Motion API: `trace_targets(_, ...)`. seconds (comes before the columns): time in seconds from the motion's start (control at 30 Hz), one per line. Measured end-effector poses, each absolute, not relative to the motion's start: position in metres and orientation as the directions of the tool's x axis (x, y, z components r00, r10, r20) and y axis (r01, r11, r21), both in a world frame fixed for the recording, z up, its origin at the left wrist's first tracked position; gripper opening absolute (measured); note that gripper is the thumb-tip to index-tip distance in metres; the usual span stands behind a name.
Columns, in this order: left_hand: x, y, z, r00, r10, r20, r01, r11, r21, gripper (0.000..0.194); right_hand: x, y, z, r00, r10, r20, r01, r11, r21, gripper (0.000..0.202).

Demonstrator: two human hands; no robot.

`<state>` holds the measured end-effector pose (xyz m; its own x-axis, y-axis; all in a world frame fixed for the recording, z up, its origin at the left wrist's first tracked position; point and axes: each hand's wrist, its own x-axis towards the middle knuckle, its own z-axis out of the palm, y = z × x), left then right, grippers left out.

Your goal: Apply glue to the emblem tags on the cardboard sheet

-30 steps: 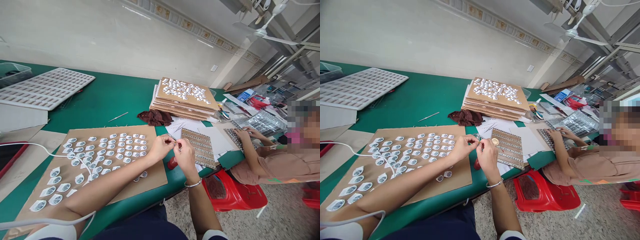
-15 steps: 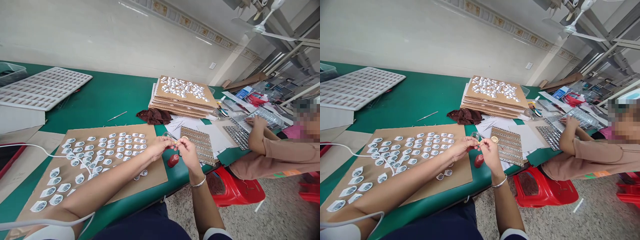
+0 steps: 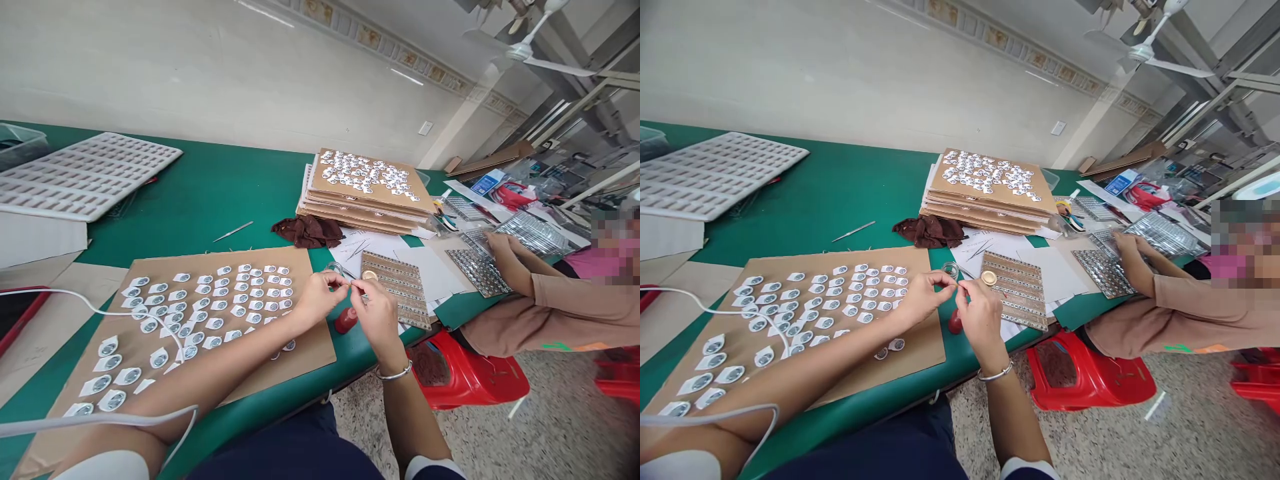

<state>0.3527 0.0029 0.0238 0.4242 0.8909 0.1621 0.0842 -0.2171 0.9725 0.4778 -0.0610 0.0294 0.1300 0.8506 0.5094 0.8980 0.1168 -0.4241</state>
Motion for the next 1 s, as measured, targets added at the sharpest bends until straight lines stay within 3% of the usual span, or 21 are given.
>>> trace_targets(0.17,0.353,0.001,0.025,0.429,0.873,0.233,0.082,-0.294,0.952,0.01,0.475,-0.06,0.026,0.152,0.859,0.489,0.911,0.069,-0.406,0.016)
trace_targets(0.27,0.352,0.002,0.026,0.453,0.866,0.212,0.041,-0.258,0.965,0.01,0.474,-0.059,0.025,0.2,0.868,0.454,0.878,0.047,-0.477,0.015)
trace_targets(0.43,0.352,0.006,0.023,0.528,0.849,-0.024,-0.109,0.096,0.989,0.008,0.476,-0.059,0.027,0.281,0.922,0.266,0.671,0.009,-0.742,0.013)
trace_targets(0.53,0.353,0.007,0.022,0.592,0.791,-0.154,-0.224,0.344,0.912,0.012,0.478,-0.06,0.03,0.293,0.937,0.189,0.497,0.019,-0.867,0.014)
trace_targets(0.6,0.353,0.007,0.022,0.61,0.77,-0.185,-0.262,0.416,0.871,0.015,0.479,-0.062,0.031,0.313,0.934,0.173,0.426,0.025,-0.905,0.016)
trace_targets(0.8,0.351,0.003,0.02,0.496,0.861,-0.117,-0.179,0.234,0.956,0.018,0.477,-0.071,0.033,0.369,0.909,0.196,0.513,-0.023,-0.858,0.021)
trace_targets(1.0,0.351,0.0,0.019,0.502,0.864,-0.053,-0.143,0.143,0.979,0.017,0.473,-0.072,0.032,0.348,0.899,0.265,0.601,0.003,-0.799,0.018)
